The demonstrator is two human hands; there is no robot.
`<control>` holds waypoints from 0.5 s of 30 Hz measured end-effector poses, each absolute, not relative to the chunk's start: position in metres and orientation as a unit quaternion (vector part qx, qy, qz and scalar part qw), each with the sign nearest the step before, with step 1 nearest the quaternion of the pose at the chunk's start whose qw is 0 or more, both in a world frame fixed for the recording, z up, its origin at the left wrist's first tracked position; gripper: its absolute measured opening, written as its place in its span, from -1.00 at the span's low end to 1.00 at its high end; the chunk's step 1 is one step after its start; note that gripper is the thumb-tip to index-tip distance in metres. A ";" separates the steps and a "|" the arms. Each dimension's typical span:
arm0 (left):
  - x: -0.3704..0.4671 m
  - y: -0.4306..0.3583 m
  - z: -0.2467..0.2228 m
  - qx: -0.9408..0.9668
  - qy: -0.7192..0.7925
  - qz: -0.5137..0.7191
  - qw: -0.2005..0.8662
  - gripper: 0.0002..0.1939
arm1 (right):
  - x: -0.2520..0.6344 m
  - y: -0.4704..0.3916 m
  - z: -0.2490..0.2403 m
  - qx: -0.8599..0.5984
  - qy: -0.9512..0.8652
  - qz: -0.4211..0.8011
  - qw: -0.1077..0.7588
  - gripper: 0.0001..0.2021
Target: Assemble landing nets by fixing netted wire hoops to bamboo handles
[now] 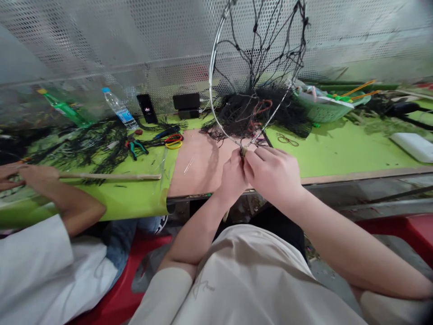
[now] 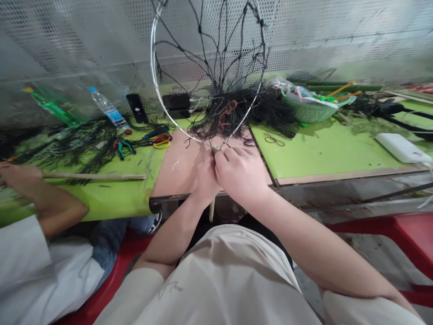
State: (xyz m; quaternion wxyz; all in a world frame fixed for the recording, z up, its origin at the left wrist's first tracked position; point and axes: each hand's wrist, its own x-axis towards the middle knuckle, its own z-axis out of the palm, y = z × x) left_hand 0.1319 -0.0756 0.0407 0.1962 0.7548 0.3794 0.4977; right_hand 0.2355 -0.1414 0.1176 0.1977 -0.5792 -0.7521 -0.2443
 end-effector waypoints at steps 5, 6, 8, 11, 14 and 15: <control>0.135 -0.084 0.043 0.762 0.435 0.452 0.157 -0.77 | 0.238 -0.143 0.122 -0.607 -0.737 -0.116 0.272 -0.74; 0.134 -0.085 0.044 0.758 0.445 0.449 0.158 -0.77 | 0.240 -0.143 0.125 -0.605 -0.739 -0.073 0.288 -0.76; 0.134 -0.088 0.045 0.752 0.452 0.453 0.162 -0.78 | 0.244 -0.142 0.132 -0.608 -0.731 -0.001 0.310 -0.83; 0.133 -0.090 0.048 0.757 0.449 0.442 0.171 -0.76 | 0.249 -0.137 0.140 -0.622 -0.709 0.080 0.322 -0.93; 0.131 -0.093 0.052 0.764 0.450 0.425 0.182 -0.73 | 0.252 -0.132 0.139 -0.620 -0.674 0.209 0.344 -0.93; 0.131 -0.093 0.053 0.766 0.449 0.422 0.185 -0.71 | 0.252 -0.130 0.137 -0.611 -0.649 0.264 0.367 -0.93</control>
